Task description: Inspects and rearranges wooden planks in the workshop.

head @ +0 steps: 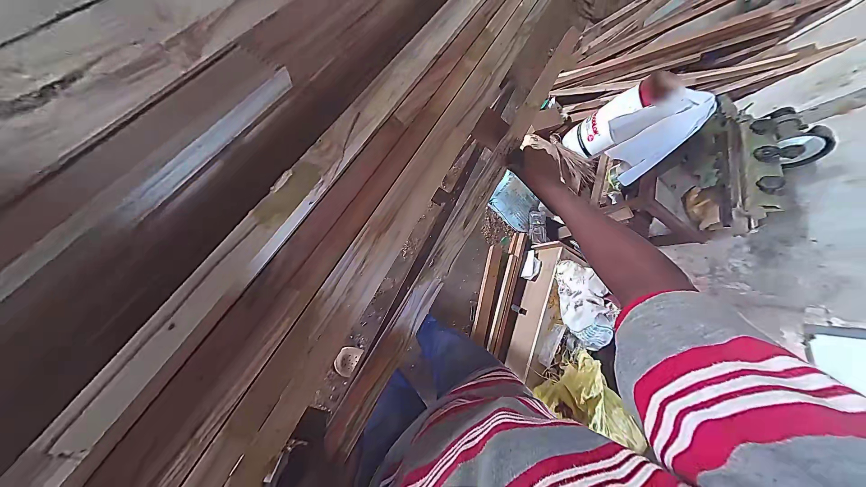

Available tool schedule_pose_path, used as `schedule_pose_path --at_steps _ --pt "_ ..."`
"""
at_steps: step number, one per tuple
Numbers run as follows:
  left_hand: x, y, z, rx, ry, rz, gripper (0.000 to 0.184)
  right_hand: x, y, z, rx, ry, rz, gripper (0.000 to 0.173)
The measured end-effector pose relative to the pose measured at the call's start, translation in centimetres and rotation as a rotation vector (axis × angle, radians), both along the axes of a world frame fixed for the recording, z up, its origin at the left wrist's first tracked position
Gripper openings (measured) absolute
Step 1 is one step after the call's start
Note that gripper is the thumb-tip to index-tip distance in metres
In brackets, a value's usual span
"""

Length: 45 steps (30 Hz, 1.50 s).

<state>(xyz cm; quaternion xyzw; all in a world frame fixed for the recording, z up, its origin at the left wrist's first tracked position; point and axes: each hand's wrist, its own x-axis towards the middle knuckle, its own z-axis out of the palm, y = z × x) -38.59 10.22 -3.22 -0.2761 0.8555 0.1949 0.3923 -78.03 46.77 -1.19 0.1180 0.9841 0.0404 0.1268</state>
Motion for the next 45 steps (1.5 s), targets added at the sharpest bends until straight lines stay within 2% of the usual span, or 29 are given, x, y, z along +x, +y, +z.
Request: schedule_pose_path --at_steps 2,4,5,6,7,8,11,14,20,23,26,28,32,35,36,38,39,40,42,43,45 --pt "-0.2 -0.4 0.1 0.03 -0.008 0.027 0.072 1.3 -0.8 -0.2 -0.011 -0.015 0.014 0.055" --pt "0.7 -0.5 -1.1 0.021 -0.03 -0.012 0.07 3.1 -1.4 -0.5 -0.002 -0.066 0.062 0.054" --pt "2.2 -0.5 -3.3 -0.054 0.083 -0.054 0.07 3.7 -1.9 -0.7 -0.001 -0.089 0.094 0.052" --pt "4.3 -0.5 -6.6 -0.193 0.299 -0.123 0.07 4.4 -2.1 -0.8 0.001 -0.109 0.126 0.05" --pt "5.6 -0.5 -8.5 -0.263 0.41 -0.154 0.07 5.1 -2.1 -1.0 0.005 -0.131 0.153 0.05" --pt "5.8 -0.3 -8.9 -0.28 0.422 -0.156 0.071 5.1 -2.0 -0.8 0.003 -0.14 0.166 0.049" --pt "4.8 0.1 -7.4 -0.28 0.356 -0.184 0.074 2.9 0.2 0.3 -0.102 -0.031 0.09 0.049" --pt "5.4 -0.1 -9.0 -0.364 0.47 -0.193 0.07 -0.7 2.4 1.5 -0.079 0.078 0.041 0.045" --pt "6.0 -0.4 -10.0 -0.401 0.538 -0.203 0.069 -3.1 1.4 0.2 0.104 -0.014 0.16 0.038" --pt "5.7 -0.3 -9.2 -0.326 0.513 -0.177 0.069 -4.0 1.5 0.5 0.092 -0.076 0.148 0.044" --pt "6.0 -0.6 -9.5 -0.273 0.444 -0.145 0.079 -4.9 -0.4 0.4 0.101 -0.096 0.115 0.036" --pt "5.8 -0.4 -8.9 -0.25 0.399 -0.114 0.081 -4.5 -2.1 0.2 0.183 -0.081 0.133 0.027" --pt "5.8 -0.5 -9.4 -0.27 0.458 -0.131 0.076 -3.5 -3.1 -0.4 0.353 -0.091 0.252 0.028" --pt "3.1 -1.1 -5.2 -0.011 0.187 -0.051 0.08 -1.7 -4.2 -1.1 0.373 -0.116 0.286 0.03" --pt "3.5 -1.0 -5.7 -0.023 0.245 -0.048 0.079 -0.6 -4.7 -1.1 0.375 -0.117 0.281 0.03" --pt "5.9 -0.4 -9.9 -0.213 0.552 -0.091 0.081 1.5 -6.1 -1.2 0.352 -0.105 0.259 0.03" --pt "6.4 -0.4 -11.1 -0.267 0.621 -0.079 0.083 2.5 -6.6 -1.2 0.336 -0.096 0.266 0.03" --pt "6.1 -0.5 -10.2 -0.21 0.528 -0.055 0.082 3.7 -7.0 -1.2 0.316 -0.098 0.276 0.031" --pt "3.3 -1.4 -5.6 -0.011 0.136 -0.03 0.085 5.3 -7.9 -1.1 0.254 -0.133 0.298 0.032" --pt "3.7 -1.1 -5.9 -0.05 0.189 -0.045 0.085 5.7 -7.7 -1.0 0.221 -0.143 0.303 0.031" --pt "6.3 -0.6 -10.1 -0.259 0.525 -0.121 0.08 5.3 -6.7 -0.6 0.155 -0.155 0.272 0.034"
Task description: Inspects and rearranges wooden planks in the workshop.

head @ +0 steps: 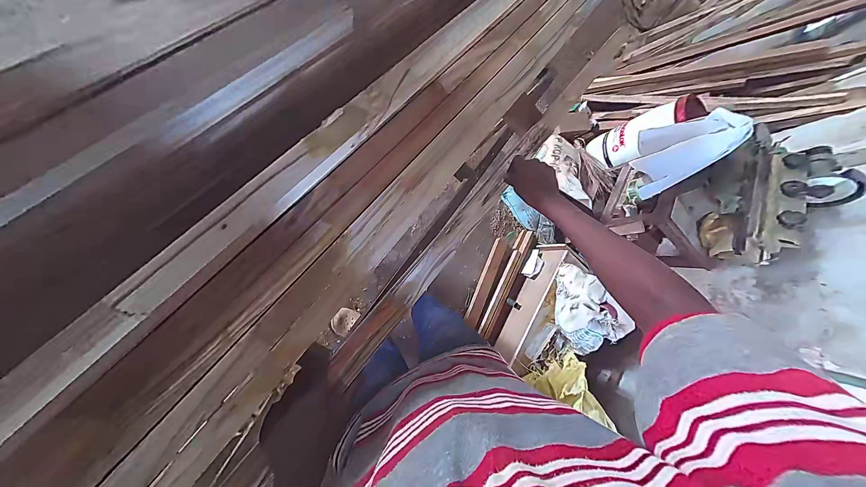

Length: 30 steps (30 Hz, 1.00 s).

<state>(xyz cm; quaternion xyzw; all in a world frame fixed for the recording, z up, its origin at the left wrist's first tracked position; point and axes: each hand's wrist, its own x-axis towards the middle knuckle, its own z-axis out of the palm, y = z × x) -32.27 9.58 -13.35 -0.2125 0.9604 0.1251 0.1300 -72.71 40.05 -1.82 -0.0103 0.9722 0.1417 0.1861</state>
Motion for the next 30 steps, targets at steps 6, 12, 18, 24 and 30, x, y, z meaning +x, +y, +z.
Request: schedule_pose_path --at_steps 6,12,18,24,30 --pt "-4.0 -0.1 5.4 0.185 -0.463 0.07 0.073 -8.6 6.5 1.1 -0.091 0.208 -0.248 0.035" --pt "0.0 -0.1 0.2 -0.033 0.011 -0.062 0.07 -7.5 5.2 -0.5 -0.035 0.214 -0.17 0.034" --pt "0.5 0.1 -1.4 -0.04 0.035 -0.018 0.083 -3.4 0.8 -0.9 0.072 0.159 -0.067 0.04" --pt "0.8 -0.1 -1.8 -0.062 0.09 -0.005 0.08 2.6 -1.7 -1.0 0.002 0.057 0.0 0.025" --pt "-5.3 0.5 9.7 0.258 -0.451 0.112 0.067 -3.9 4.2 1.3 -0.187 0.202 -0.25 0.031"
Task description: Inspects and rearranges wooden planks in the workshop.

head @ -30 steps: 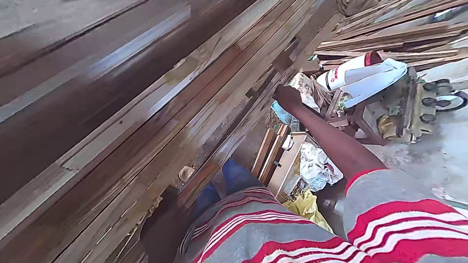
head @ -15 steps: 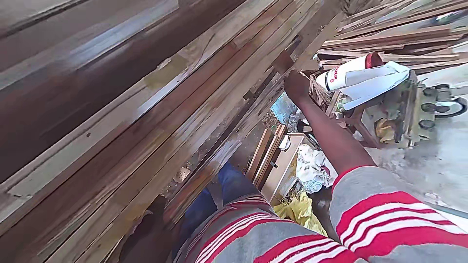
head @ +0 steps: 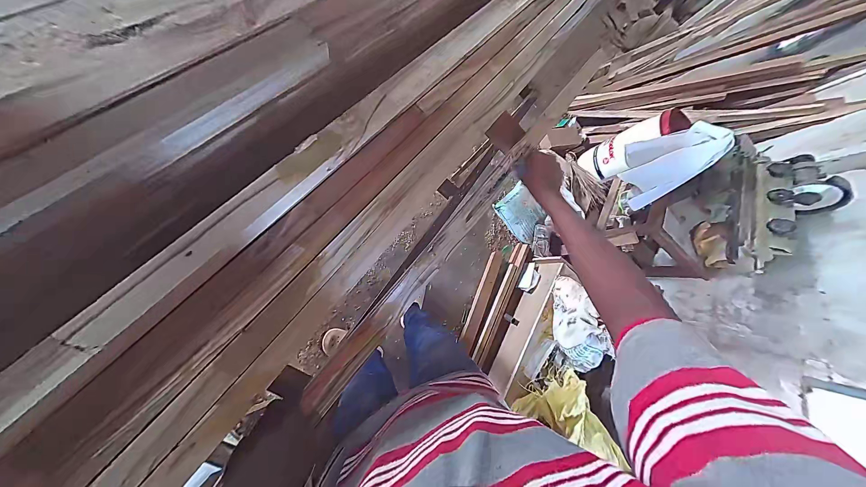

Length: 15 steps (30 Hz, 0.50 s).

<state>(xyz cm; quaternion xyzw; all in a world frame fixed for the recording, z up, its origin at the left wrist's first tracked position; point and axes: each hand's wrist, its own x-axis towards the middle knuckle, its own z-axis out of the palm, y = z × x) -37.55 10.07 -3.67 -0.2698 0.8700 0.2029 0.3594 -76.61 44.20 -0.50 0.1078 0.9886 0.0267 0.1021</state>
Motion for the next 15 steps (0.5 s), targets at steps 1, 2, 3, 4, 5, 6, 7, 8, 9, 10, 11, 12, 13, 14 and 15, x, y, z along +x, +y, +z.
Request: schedule_pose_path --at_steps 1,2,3,4,5,6,7,8,9,10,11,12,13,14,15 --pt "0.1 0.1 -0.6 -0.028 0.018 -0.017 0.066 -1.7 1.2 -0.1 0.011 0.015 -0.04 0.032" --pt "0.8 0.0 -1.9 -0.074 0.054 -0.041 0.067 -3.1 2.0 -0.5 0.04 0.024 -0.075 0.032" --pt "2.3 -0.1 -4.6 -0.16 0.17 -0.079 0.067 -4.2 2.6 -1.0 0.067 0.038 -0.085 0.031" --pt "4.4 -0.4 -8.3 -0.29 0.365 -0.142 0.067 -4.8 2.9 -1.6 0.088 0.054 -0.073 0.029" --pt "5.6 -0.6 -10.4 -0.341 0.472 -0.174 0.069 -5.1 2.7 -2.1 0.124 0.061 -0.046 0.027" --pt "5.9 -0.6 -10.8 -0.336 0.499 -0.176 0.07 -5.0 2.3 -2.5 0.166 0.067 -0.002 0.026" --pt "6.0 -0.6 -10.7 -0.339 0.504 -0.176 0.069 -4.7 1.5 -2.7 0.206 0.064 0.044 0.025" --pt "5.8 -0.5 -10.3 -0.335 0.505 -0.168 0.068 -4.2 0.6 -2.8 0.244 0.049 0.086 0.025" --pt "6.0 -0.5 -10.6 -0.357 0.514 -0.158 0.07 -3.3 -0.4 -2.7 0.262 0.034 0.112 0.025" --pt "6.4 -0.6 -11.4 -0.378 0.517 -0.151 0.076 -2.3 -1.0 -2.8 0.263 0.029 0.122 0.025" --pt "6.1 -0.5 -10.9 -0.361 0.489 -0.133 0.082 -1.4 -1.4 -2.9 0.247 0.039 0.118 0.025" --pt "4.9 -0.4 -8.8 -0.281 0.376 -0.106 0.083 -0.5 -1.9 -2.9 0.23 0.035 0.099 0.027" --pt "3.1 -0.4 -5.8 -0.147 0.202 -0.054 0.083 0.6 -2.5 -3.0 0.22 0.028 0.075 0.029" --pt "2.0 -0.4 -4.1 -0.074 0.119 -0.014 0.083 1.6 -3.2 -3.2 0.216 0.013 0.055 0.03" --pt "1.7 -0.4 -3.4 -0.036 0.081 0.009 0.085 2.7 -3.9 -3.4 0.228 0.005 0.054 0.03"
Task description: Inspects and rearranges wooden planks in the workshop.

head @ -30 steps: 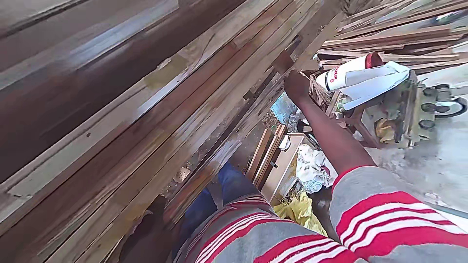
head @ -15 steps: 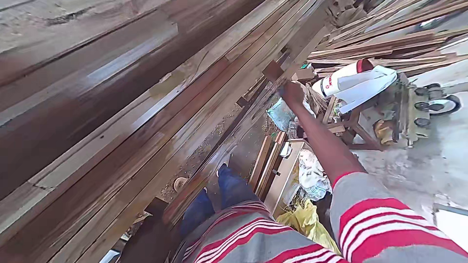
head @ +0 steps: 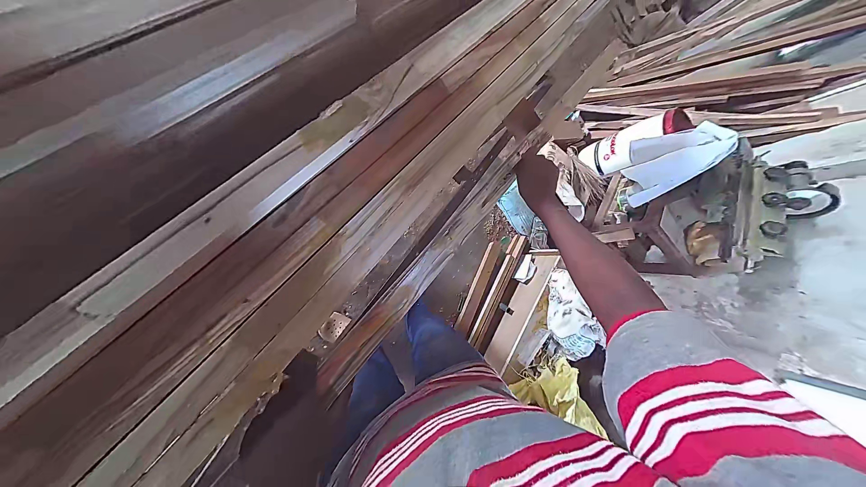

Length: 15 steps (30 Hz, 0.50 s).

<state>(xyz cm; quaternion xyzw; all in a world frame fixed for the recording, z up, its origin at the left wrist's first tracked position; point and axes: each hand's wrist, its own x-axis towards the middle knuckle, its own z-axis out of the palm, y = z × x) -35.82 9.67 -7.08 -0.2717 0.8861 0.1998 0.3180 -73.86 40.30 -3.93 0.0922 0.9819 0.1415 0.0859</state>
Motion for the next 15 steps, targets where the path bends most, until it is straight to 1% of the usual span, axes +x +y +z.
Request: schedule_pose_path --at_steps 1,3,5,6,7,8,9,10,11,12,13,15 --pt "0.3 -0.1 -0.2 0.002 0.033 -0.013 0.084 1.2 -0.8 -0.3 0.002 0.001 0.005 0.03" --pt "0.9 -0.5 -1.2 0.017 0.119 -0.043 0.076 2.9 -2.4 -0.4 0.011 0.01 0.017 0.029" --pt "1.2 -0.8 -2.1 0.046 0.11 -0.06 0.066 4.5 -3.5 -0.4 0.016 0.015 0.013 0.028" --pt "1.5 -0.7 -2.6 0.035 0.129 -0.053 0.065 5.0 -4.0 -0.4 0.017 0.011 0.02 0.028" --pt "2.2 -0.6 -3.6 -0.001 0.225 -0.044 0.065 5.6 -4.4 -0.3 0.012 0.002 0.038 0.027" --pt "2.9 -0.3 -5.1 -0.082 0.391 -0.055 0.065 6.2 -4.7 -0.2 0.007 -0.011 0.061 0.027" --pt "3.2 -0.2 -5.4 -0.1 0.454 -0.056 0.066 7.0 -4.9 -0.2 -0.007 -0.032 0.085 0.027" --pt "3.3 -0.1 -5.3 -0.104 0.462 -0.061 0.066 8.1 -5.4 -0.3 -0.037 -0.09 0.115 0.029" --pt "3.1 -0.2 -5.1 -0.115 0.447 -0.07 0.067 9.3 -6.6 -0.3 -0.103 -0.181 0.153 0.036" --pt "3.0 -0.2 -4.9 -0.116 0.413 -0.075 0.068 10.8 -7.7 -0.8 -0.18 -0.237 0.156 0.039" --pt "3.3 0.0 -4.9 -0.122 0.377 -0.09 0.07 12.5 -8.8 -1.0 -0.257 -0.263 0.087 0.037" --pt "3.2 -0.4 -6.1 -0.154 0.349 -0.098 0.075 14.0 -8.8 -0.2 -0.384 -0.146 0.004 0.028"
